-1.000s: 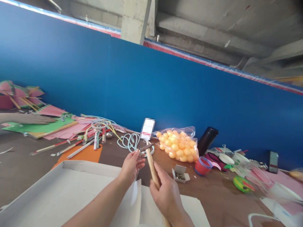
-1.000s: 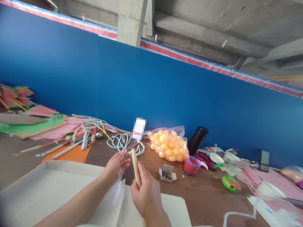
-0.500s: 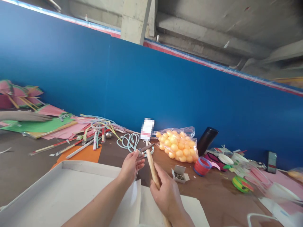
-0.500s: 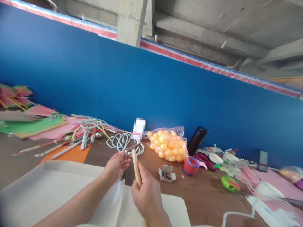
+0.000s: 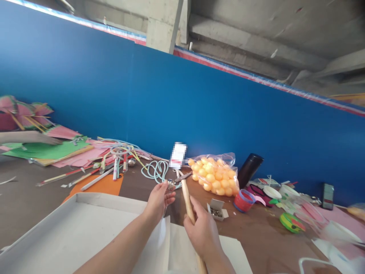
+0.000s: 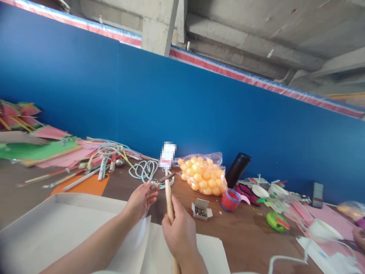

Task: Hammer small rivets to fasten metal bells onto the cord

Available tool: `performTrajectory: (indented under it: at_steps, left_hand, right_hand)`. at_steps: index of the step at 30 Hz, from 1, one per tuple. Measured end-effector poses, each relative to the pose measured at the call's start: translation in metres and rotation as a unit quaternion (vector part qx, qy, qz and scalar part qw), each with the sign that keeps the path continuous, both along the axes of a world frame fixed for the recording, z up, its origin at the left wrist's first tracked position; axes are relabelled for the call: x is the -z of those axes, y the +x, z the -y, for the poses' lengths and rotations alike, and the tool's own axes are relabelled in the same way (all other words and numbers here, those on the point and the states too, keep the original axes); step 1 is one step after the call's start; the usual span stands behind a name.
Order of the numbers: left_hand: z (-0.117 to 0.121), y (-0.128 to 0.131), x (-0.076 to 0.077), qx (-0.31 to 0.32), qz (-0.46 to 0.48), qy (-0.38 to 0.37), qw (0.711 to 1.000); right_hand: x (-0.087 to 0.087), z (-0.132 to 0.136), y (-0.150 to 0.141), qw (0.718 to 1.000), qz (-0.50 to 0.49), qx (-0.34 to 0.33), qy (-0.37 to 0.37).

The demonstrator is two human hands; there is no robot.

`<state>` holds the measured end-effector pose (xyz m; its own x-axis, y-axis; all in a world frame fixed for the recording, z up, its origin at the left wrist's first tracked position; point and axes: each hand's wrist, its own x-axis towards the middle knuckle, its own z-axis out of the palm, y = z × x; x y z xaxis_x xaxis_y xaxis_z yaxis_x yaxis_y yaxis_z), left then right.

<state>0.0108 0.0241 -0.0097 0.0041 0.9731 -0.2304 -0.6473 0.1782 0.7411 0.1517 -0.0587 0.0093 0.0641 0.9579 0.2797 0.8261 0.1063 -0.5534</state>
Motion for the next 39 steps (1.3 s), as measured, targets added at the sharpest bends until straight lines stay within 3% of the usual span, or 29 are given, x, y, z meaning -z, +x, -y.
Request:
performTrajectory:
  at_steps: [5, 12, 39]
  left_hand:
    - [0.002, 0.001, -0.004, 0.013, -0.01, 0.008, 1.0]
    - [0.005, 0.0, -0.006, 0.023, -0.014, 0.015, 1.0]
    - [0.005, 0.001, -0.002, 0.043, -0.034, 0.035, 0.998]
  right_hand:
    - [0.006, -0.01, 0.01, 0.997, -0.018, 0.05, -0.061]
    - [0.012, -0.015, 0.013, 0.992, 0.007, 0.049, -0.115]
    - [0.017, -0.016, 0.017, 0.993, -0.007, 0.041, -0.113]
